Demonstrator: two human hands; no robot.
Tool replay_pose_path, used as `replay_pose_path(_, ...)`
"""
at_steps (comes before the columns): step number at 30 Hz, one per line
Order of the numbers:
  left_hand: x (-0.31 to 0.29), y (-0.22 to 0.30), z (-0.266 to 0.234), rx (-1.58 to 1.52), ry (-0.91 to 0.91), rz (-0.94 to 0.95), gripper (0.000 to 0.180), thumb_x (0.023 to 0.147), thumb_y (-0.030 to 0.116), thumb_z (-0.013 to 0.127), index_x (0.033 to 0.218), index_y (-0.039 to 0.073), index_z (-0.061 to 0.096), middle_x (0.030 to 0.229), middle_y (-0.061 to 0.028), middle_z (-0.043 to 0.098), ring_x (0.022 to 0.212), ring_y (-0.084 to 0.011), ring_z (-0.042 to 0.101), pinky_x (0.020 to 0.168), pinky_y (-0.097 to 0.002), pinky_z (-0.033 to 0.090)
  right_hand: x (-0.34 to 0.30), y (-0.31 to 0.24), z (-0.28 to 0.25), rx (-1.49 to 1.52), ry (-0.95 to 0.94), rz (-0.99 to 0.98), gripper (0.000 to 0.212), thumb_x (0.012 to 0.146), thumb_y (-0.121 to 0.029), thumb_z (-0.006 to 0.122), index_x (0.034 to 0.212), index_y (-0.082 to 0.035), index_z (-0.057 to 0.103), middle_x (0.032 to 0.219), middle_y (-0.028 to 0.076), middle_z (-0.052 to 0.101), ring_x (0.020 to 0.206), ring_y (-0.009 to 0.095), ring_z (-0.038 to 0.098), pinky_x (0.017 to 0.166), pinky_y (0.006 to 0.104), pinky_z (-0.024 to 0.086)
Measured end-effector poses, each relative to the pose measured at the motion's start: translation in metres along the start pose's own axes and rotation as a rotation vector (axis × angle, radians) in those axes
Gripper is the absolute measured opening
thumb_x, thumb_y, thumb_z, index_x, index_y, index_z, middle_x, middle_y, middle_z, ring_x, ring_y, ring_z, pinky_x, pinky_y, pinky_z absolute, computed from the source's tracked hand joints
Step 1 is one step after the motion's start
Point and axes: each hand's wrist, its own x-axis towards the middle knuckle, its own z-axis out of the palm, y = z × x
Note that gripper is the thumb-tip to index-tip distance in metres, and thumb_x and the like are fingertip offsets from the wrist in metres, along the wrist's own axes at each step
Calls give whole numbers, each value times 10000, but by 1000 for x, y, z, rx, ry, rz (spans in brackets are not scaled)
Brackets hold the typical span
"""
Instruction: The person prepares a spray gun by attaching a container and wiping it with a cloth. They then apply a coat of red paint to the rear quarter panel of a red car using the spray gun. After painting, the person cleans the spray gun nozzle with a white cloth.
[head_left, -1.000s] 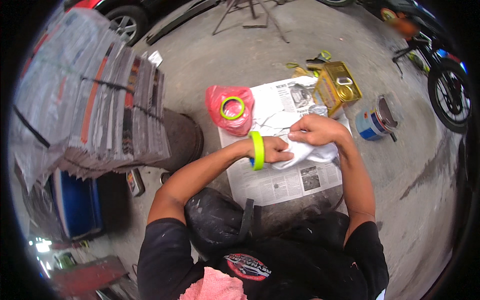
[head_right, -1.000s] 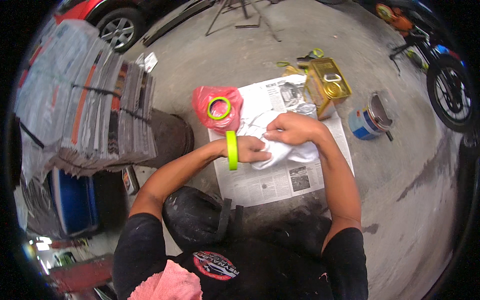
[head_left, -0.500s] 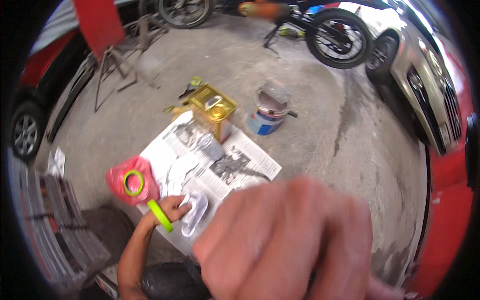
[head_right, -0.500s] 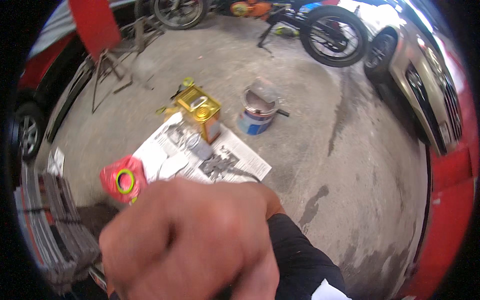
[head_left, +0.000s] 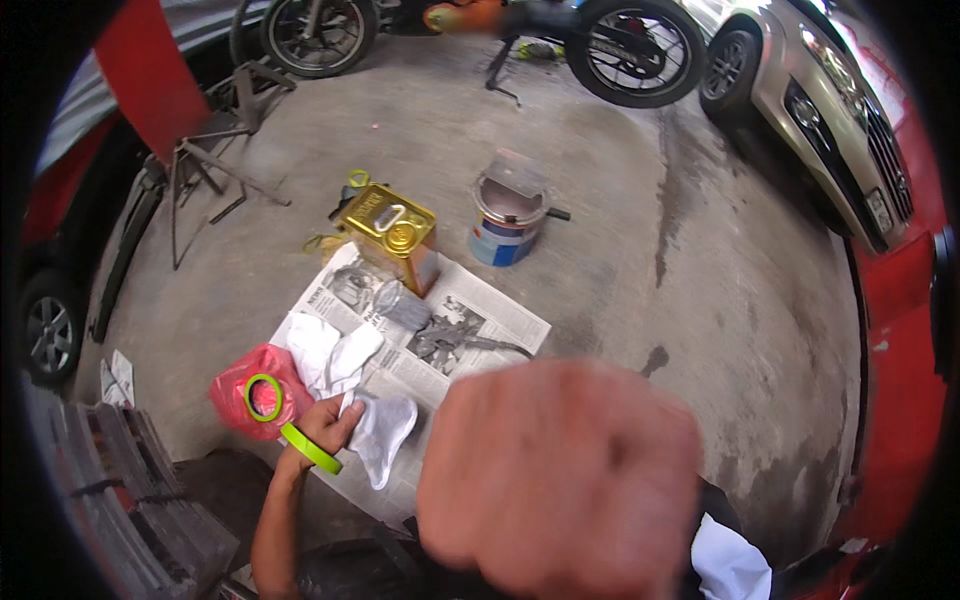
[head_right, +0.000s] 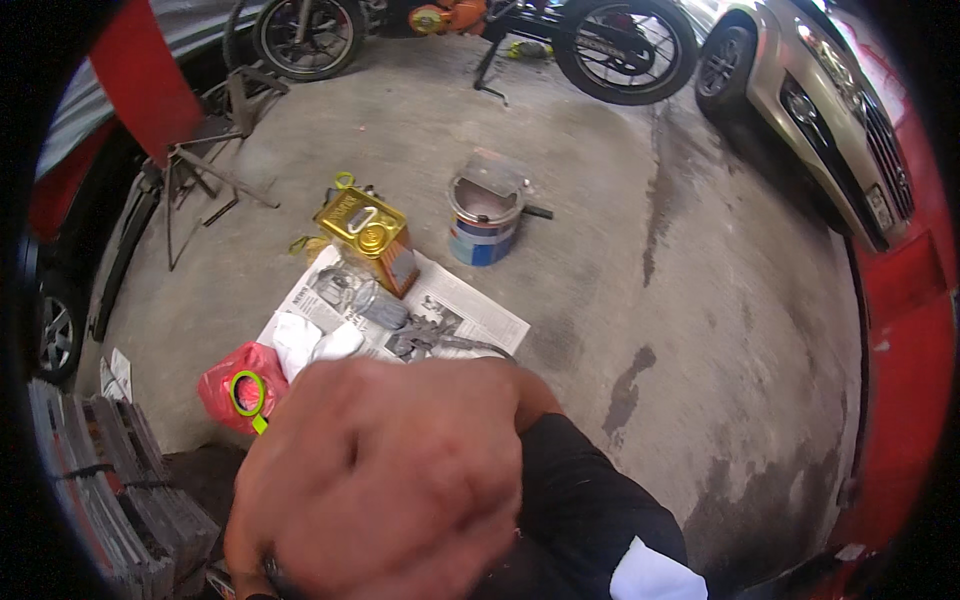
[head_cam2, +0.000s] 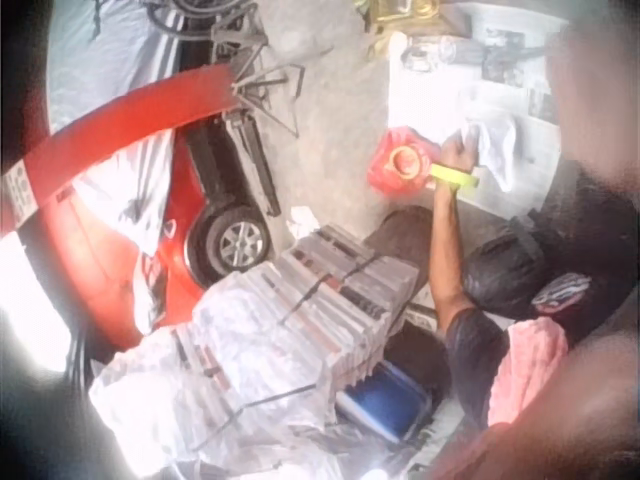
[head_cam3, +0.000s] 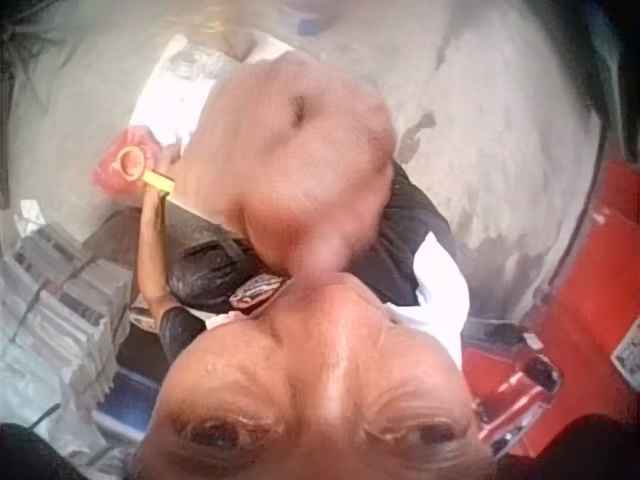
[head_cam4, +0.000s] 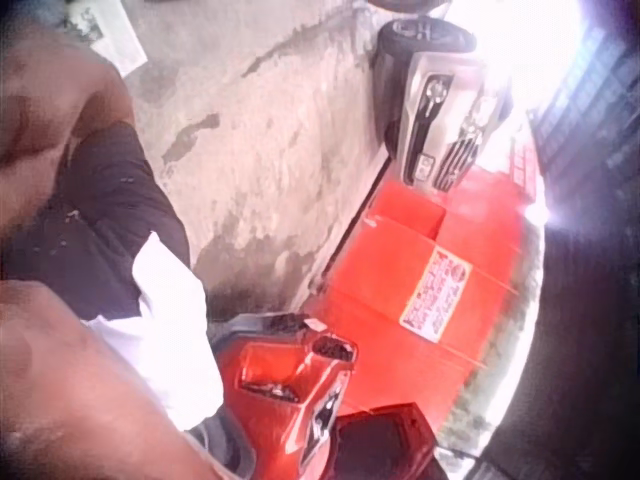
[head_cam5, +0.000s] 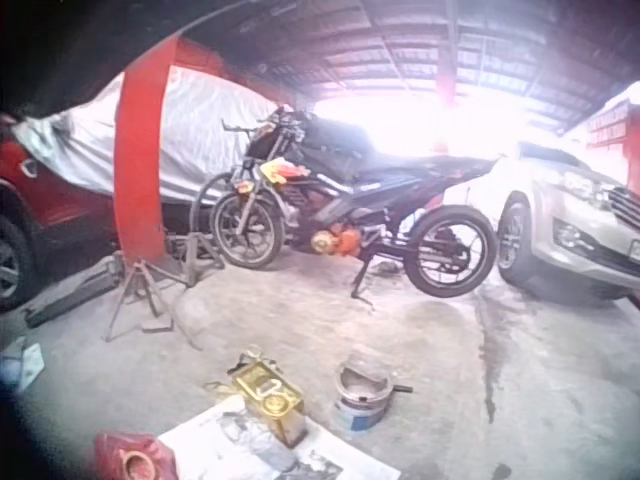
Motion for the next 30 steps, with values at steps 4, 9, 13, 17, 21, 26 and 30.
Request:
replay_pose_path(4, -9, 8, -16, -196, 150, -81, 481, 1063, 415, 417, 818, 69, 643, 601, 82, 485, 543, -36, 404, 477, -269, 329, -44, 8, -68, -638, -73, 681, 183, 852, -110, 656, 707, -19, 592, 699, 64, 613, 605, 207, 593, 565, 328, 461)
replay_pose_path(9, -21, 57, -16, -200, -97, -7, 508, 1077, 411, 369, 712, 112, 559, 616, 108, 396, 569, -24, 339, 513, -247, 316, -164, 73, -89, -756, -333, 884, 725, 730, -351, 847, 1288, -7, 537, 1140, 192, 661, 1014, 355, 656, 920, 395, 505)
replay_pose_path(13, -27, 47, -16, -219, -172, 20, 513, 1073, 438, 362, 731, 102, 545, 602, 103, 386, 551, -39, 326, 505, -261, 314, -189, 93, -73, -408, -662, 1329, 778, 743, -337, 818, 1360, -4, 480, 1169, 226, 651, 1056, 340, 652, 946, 400, 491)
replay_pose_path(17, -29, 50, -31, -35, -181, 92, 366, 947, 374, 660, 977, 10, 647, 738, 0, 592, 657, -92, 538, 609, -265, 447, -200, 95, -103, -135, -820, 1693, 445, 791, -291, 744, 1092, 27, 665, 923, 199, 710, 843, 253, 667, 790, 363, 513)
replay_pose_path(21, -23, 19, -3, 259, -409, -82, 483, 804, 393, 801, 1071, 14, 666, 920, -107, 698, 816, -208, 651, 742, -341, 519, -194, 93, -101, -285, -619, 1414, 235, 884, -183, 666, 985, 27, 691, 781, 106, 695, 722, 156, 617, 681, 338, 499)
replay_pose_path(26, -7, -1, -3, 295, -446, -106, 456, 857, 443, 740, 962, 3, 683, 806, -88, 661, 744, -170, 617, 696, -334, 501, -196, 81, -112, -240, -558, 1660, 289, 917, -270, 689, 968, 13, 706, 785, 60, 702, 715, 103, 594, 665, 308, 489)
replay_pose_path(30, -16, -17, -16, 38, -258, 152, 540, 922, 519, 651, 1054, -1, 712, 825, -84, 692, 794, -198, 635, 771, -323, 503, -248, 53, -112, -311, -606, 1879, 386, 861, -350, 748, 981, 16, 724, 772, 63, 706, 715, 111, 620, 680, 304, 495)
